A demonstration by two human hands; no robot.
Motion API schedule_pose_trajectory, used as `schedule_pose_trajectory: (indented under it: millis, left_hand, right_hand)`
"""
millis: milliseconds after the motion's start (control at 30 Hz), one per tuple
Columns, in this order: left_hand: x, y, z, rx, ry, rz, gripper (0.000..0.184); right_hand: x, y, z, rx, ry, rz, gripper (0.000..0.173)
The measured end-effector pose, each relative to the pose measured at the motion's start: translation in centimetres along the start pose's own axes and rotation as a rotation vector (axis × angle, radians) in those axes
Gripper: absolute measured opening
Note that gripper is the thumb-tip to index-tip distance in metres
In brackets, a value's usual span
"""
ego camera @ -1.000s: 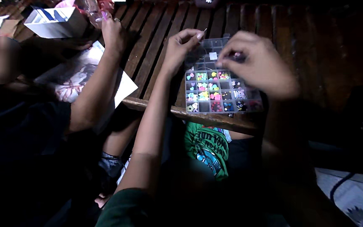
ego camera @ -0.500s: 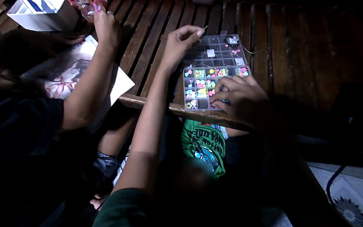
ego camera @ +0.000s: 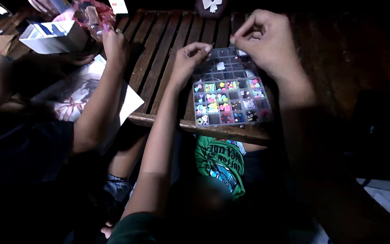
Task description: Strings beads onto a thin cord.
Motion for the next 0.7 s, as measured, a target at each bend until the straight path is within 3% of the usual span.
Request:
schedule_pose_trajectory:
  millis: [133,267,433,700]
  left_hand:
    - [0.2,-0.1,0.0,0.020,0.024,0.016,0.009]
    - [-0.3,0.3,0.0,0.070,0.040,-0.035,0.009]
    - [-0.1,0.8,-0.2,0.173,0.039,-0.050,0.009]
    - [-0.6,0.7,-0.2,0.139,0.055,-0.100,0.010]
  right_hand:
    - [3.2,-2.5,-2.4,0.109,-0.176,-0.295,0.011]
    - [5.0,-2.4,-1.6,0.033,-0.292,-0.130,0.017]
    - [6.5,0.9,-1.8,0.191,-0.324,-0.107,0.024]
    - [7.0,2.9,-1.2,0.371,-0.295,-0.227,0.017]
Point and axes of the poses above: each hand's wrist, its own z-axis away from the middle knuckle, its own y-axis out of the back of the hand, x = y × z, the point moved 3 cm from there along -z, towards the middle knuckle, and after that the axes turned 2 degrees about y, right-handed, at the moved point
